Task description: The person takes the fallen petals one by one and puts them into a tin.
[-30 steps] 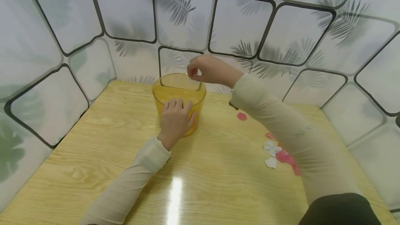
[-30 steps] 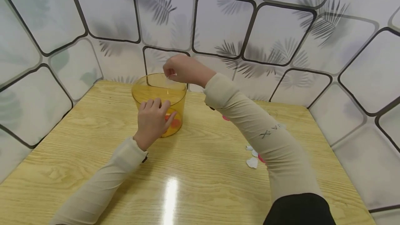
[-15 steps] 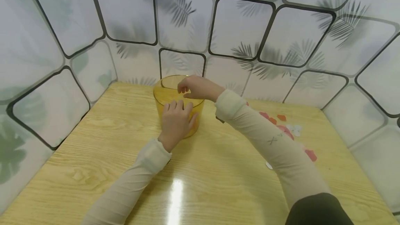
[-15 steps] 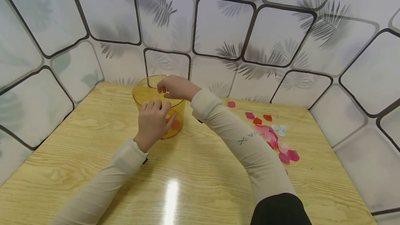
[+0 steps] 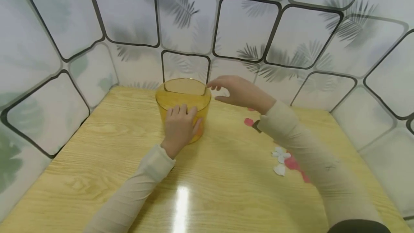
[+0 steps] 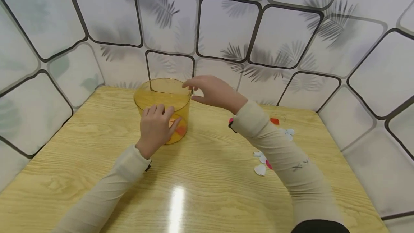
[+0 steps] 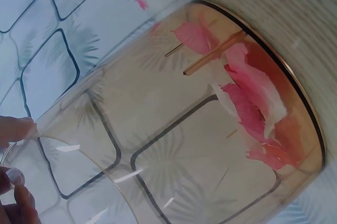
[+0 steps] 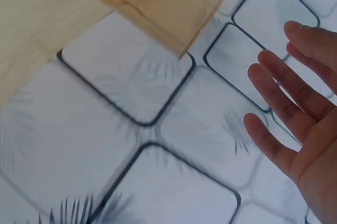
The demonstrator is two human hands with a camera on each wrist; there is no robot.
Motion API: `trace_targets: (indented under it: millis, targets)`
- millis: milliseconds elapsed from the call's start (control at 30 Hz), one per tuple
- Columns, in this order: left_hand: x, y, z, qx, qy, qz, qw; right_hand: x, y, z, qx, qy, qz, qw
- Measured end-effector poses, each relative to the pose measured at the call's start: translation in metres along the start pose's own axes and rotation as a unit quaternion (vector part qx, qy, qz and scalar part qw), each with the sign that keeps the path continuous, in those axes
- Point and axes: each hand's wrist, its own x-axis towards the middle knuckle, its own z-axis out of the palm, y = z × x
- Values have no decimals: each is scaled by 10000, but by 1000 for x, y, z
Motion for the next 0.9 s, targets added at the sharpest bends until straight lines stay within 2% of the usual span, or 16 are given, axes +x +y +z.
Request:
trace_targets:
  millis: [100, 200, 333, 533, 700, 900]
  targets:
    - [0, -2, 0, 14, 14, -20, 10000, -37, 5, -7, -199, 163, -79, 9996]
    - [1, -4, -1, 68, 13, -16, 10000, -75, 14, -2, -481, 200, -87, 9986]
    - [0, -5, -2, 87, 2, -30, 10000, -121, 28, 19, -671, -26, 175, 9976]
    - [-1, -4, -2, 124, -14, -49, 9999, -181, 46, 59, -108, -679, 582, 9959]
    - [-1, -2, -1, 116, 9, 2, 9999, -214, 53, 83, 306, -1092, 661, 9914]
    - [1, 1, 0, 141, -12, 33, 9999, -231, 58, 97, 687, -1167, 627, 9888]
